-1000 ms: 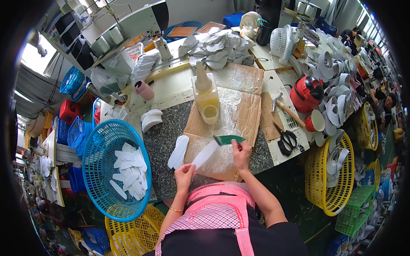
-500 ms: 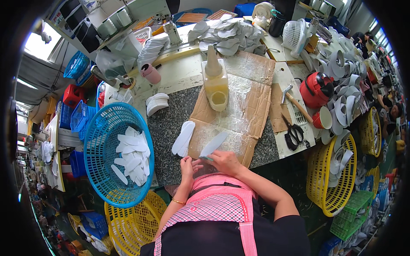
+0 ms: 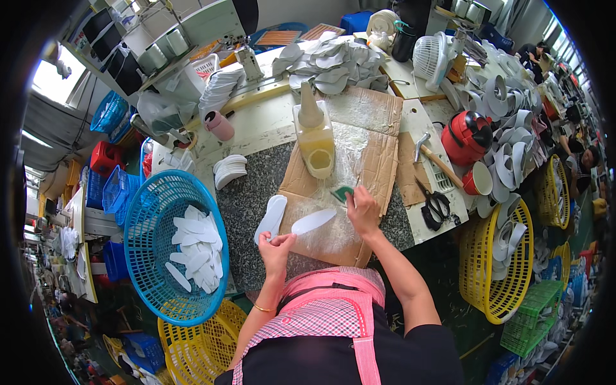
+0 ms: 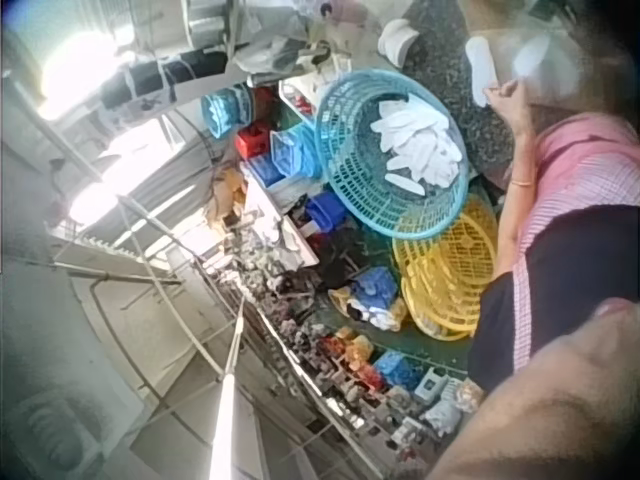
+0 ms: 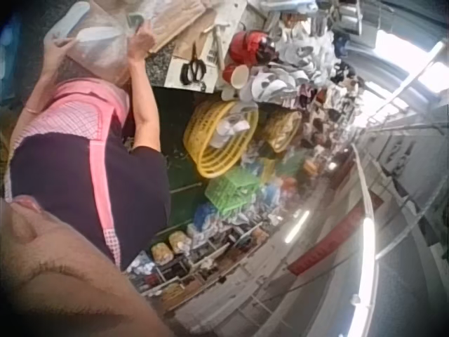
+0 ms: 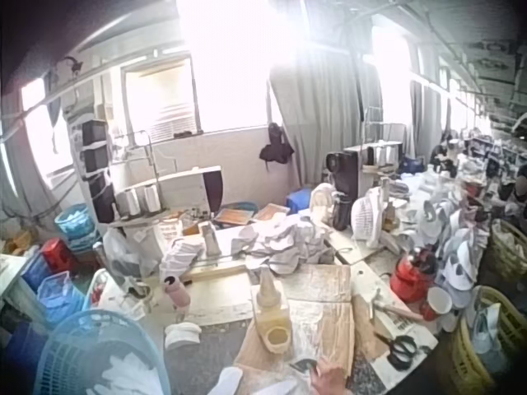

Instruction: The person applies adhesive to a shoe insole with a scraper.

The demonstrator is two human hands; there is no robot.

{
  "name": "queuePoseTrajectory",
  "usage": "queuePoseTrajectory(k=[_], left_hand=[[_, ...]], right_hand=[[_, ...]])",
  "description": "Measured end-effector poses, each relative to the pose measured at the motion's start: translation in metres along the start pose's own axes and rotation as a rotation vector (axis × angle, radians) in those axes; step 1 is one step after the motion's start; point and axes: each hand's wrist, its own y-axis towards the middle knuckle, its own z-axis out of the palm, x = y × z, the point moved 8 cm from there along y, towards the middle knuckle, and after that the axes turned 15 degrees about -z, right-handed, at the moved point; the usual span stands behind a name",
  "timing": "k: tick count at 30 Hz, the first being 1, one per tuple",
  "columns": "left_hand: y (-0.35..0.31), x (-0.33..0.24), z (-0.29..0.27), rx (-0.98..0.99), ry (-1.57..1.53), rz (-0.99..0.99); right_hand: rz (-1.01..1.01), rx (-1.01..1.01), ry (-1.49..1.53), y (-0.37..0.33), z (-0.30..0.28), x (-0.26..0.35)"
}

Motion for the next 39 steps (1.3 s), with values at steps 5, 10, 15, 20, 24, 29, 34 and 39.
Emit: queuePoseTrajectory(k=[5,10,15,20,24,29,34,39], left_hand=[[-0.035,-0.079,0.000,-0.202,0.359,0.412],[-0.057,-0.041,0.021,0.129,0.955,1.083],[-0.052,0.000,0.019,0.226,1.113,1.159],[-0.047,0.012,0.027,0.208,1.156,1.217],[-0.046,0.016,0.027,0.190,1.148,1.229],[-0.047,0.015,0.026,0.171,1.146,1.224],[-0.050,-0.024,0.024,0.119,0.822,1.059],[-0.075,-0.113,-0.050,-0.404,0.477,1.006]], right_hand=[[-0.097,-0.121,0.081,0.084,-0.004,0.020],[-0.262,-0.027,0.027,0.092,0.026,0.016],[-0.035,-0.019,0.272,0.016,-0.001,0.045],[-0.353,0.285,0.362,-0.050,0.012,0.091],[-0.312,0.100,0.111,-0.021,0.004,0.058],[-0.571,0.358,0.352,-0.051,0.012,0.103],[-0.330,0.042,0.036,0.021,0.018,0.037],[-0.191,-0.061,0.130,0.067,0.003,0.027]])
